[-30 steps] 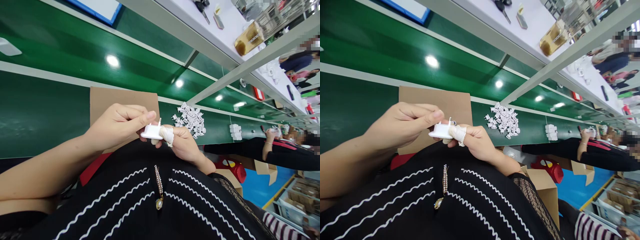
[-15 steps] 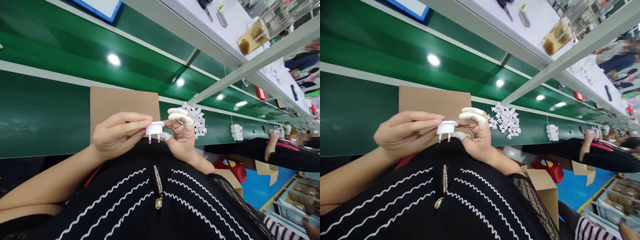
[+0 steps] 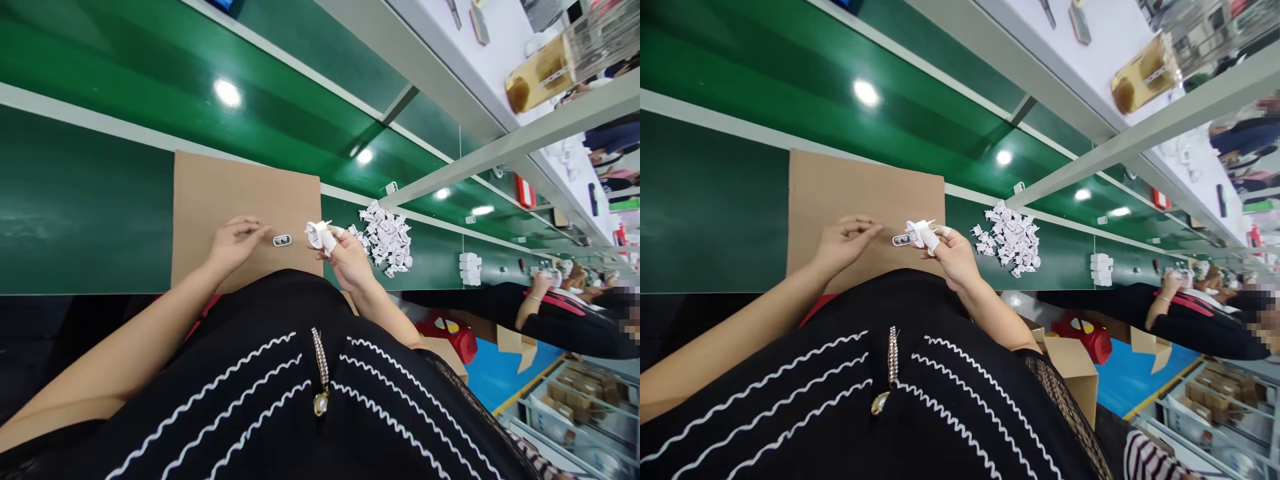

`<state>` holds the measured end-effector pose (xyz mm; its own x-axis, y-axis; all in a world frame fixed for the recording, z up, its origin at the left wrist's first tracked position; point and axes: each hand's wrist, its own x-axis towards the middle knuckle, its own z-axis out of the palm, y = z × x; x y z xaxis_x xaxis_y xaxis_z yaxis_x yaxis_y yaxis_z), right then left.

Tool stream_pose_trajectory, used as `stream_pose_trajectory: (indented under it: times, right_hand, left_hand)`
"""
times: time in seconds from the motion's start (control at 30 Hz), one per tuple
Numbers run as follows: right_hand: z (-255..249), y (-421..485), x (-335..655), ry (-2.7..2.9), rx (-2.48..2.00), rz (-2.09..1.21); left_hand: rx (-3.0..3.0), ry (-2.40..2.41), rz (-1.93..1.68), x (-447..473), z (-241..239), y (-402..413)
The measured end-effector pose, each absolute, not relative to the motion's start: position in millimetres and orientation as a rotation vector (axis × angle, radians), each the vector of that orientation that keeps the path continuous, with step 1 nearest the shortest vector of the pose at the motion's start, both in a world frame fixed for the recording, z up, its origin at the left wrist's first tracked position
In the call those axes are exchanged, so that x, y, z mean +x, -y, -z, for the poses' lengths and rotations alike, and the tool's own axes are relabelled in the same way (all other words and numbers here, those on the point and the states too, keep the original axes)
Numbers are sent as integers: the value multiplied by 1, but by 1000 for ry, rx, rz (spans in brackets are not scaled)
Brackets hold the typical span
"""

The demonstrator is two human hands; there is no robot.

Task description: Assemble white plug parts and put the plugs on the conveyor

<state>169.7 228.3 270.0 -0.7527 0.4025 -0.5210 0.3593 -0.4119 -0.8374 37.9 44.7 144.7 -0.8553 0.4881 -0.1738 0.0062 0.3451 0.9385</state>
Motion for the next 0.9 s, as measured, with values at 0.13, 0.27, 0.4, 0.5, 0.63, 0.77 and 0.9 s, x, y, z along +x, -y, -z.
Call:
stream_pose_trajectory:
  times: [0.13,0.27,0.4,0.5,0.63,0.77,0.9]
  right_hand:
    - [-266,-230,164,1672,-1140,-2479]
    - [-223,-241,158,1987,-1055,-2249]
    - [-164,-257,152,2643,-871,-1505]
    - [-139,-258,148,3075,-641,-1071]
    - [-127,-247,140,3356,-260,-826]
    - [-119,-239,132,3460,-99,-673]
    - [-119,-237,128,3552,-26,-458]
  left_hand:
    - [250,-2242,-1461,44,-84,-41]
    - [501,-2225,-1364,52,-53,-45]
    - [677,-2269,-1197,55,-34,-50]
    - [700,-2273,-1179,57,-27,-52]
    - [701,-2270,-1185,58,-25,-52]
    - [721,-2287,-1206,58,-21,-54]
    - [726,-2367,-1221,60,-11,-56]
